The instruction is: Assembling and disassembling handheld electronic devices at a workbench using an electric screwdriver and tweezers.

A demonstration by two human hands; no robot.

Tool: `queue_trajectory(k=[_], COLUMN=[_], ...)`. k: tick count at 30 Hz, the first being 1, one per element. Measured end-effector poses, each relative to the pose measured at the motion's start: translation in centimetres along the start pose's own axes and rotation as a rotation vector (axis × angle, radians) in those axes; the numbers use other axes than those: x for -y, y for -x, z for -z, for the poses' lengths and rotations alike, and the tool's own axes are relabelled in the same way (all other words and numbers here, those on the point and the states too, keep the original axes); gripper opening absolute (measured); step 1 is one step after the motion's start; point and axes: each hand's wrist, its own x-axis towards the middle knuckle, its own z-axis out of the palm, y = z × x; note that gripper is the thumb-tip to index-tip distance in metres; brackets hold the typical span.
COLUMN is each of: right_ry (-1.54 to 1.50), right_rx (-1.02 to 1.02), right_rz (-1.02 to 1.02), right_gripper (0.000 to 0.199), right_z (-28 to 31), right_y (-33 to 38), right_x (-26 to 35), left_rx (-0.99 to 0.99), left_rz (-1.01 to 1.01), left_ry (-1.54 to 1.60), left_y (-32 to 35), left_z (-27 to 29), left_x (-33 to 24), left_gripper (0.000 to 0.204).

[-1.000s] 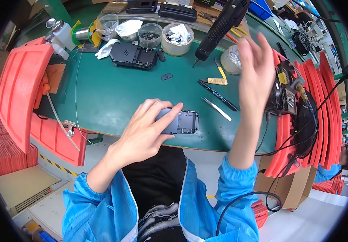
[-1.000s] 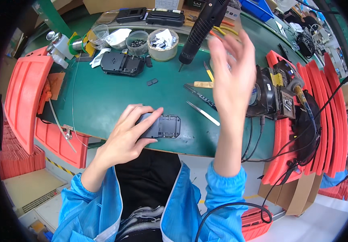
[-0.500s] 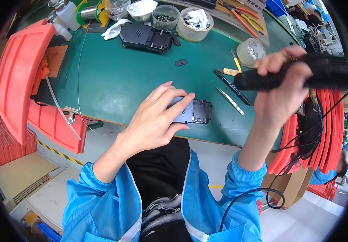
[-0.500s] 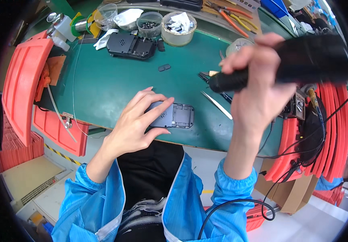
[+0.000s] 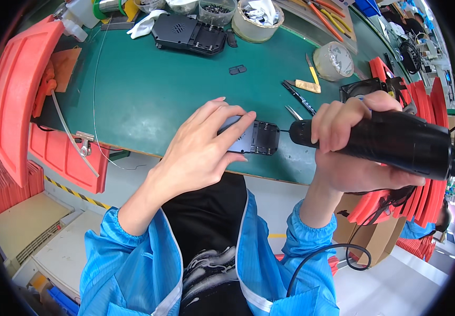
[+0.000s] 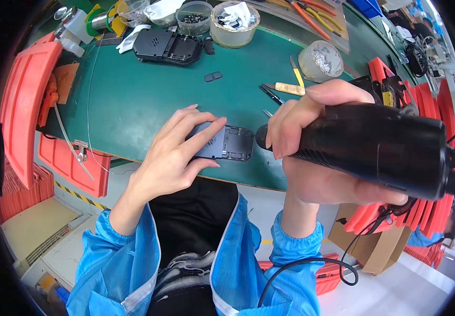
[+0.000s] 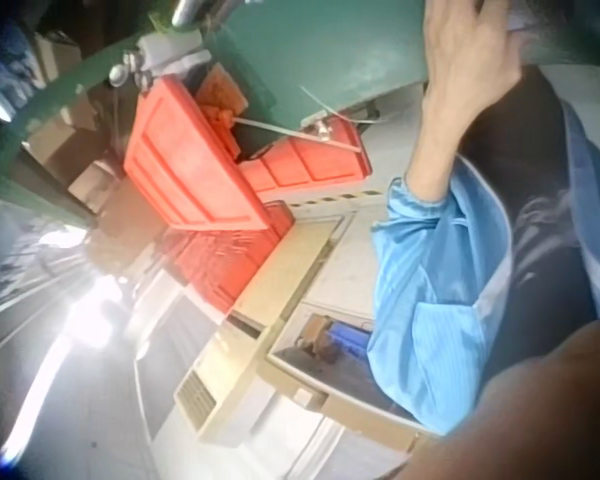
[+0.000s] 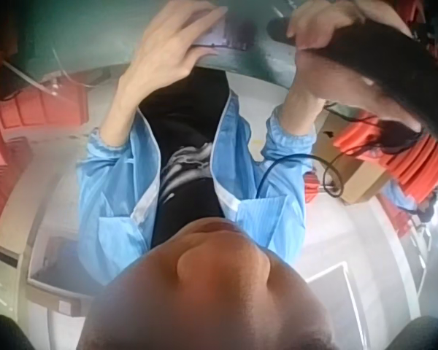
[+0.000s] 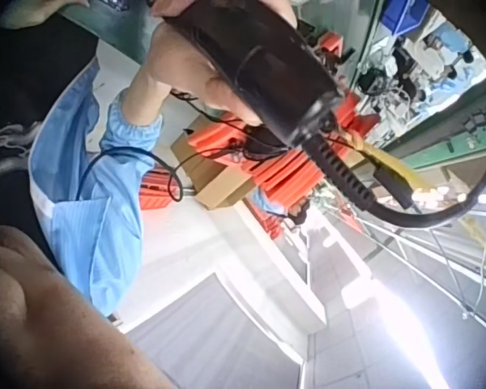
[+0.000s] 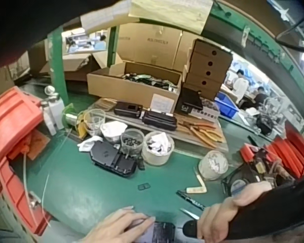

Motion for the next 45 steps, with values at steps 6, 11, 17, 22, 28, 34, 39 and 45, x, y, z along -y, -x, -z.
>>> queue_trajectory(k=[6,11,17,22,28,34,39,45], right_ry=[0.0,0.026,0.437,0.501,0.586,0.651,0.51,0.12], right_rx=[-0.012,0.015,-0.12,-0.048,-0.212,-0.23,-0.246,0.024], right_rz=[-0.013,-0.009,0.064,0.045,0.009,0.037,0.072,0.08], right_gripper=[0.112,0.108,0.051,0.031,0.025,0.022,0.021,0.03], right_z=[0.2,0.1,-2.0,-1.6,-2.3,-3.0,-3.5,-2.9], right_y=[0.0,0.0,0.7,0.5,0.4,0.4,0.4,0.2], right_x=[-0.4,-0.5,-1.1,-0.7,-0.8,-0.8,-0.7,2.0], left_rx=[0.003,0.007,0.03,0.035,0.002,0.032,0.02,-0.276], left_rz=[0.013,0.009,-0.015,-0.002,0.028,-0.011,-0.019,-0.019], left_ry=[0.015,0.019,-0.014,-0.013,0.021,-0.021,-0.013,0.231], left_y=[0.0,0.0,0.0,-0.1,-0.2,-0.1,0.0,-0.7], left_z=[-0.1,0.0,-0.1,0.0,-0.2,-0.1,0.1,-0.8], left_x=[0.0,0.1,0.3,0.0,-0.2,0.2,0.4,-1.0], left_gripper=[0.072,0.072,0.068,0.068,0.07,0.068,0.069,0.047])
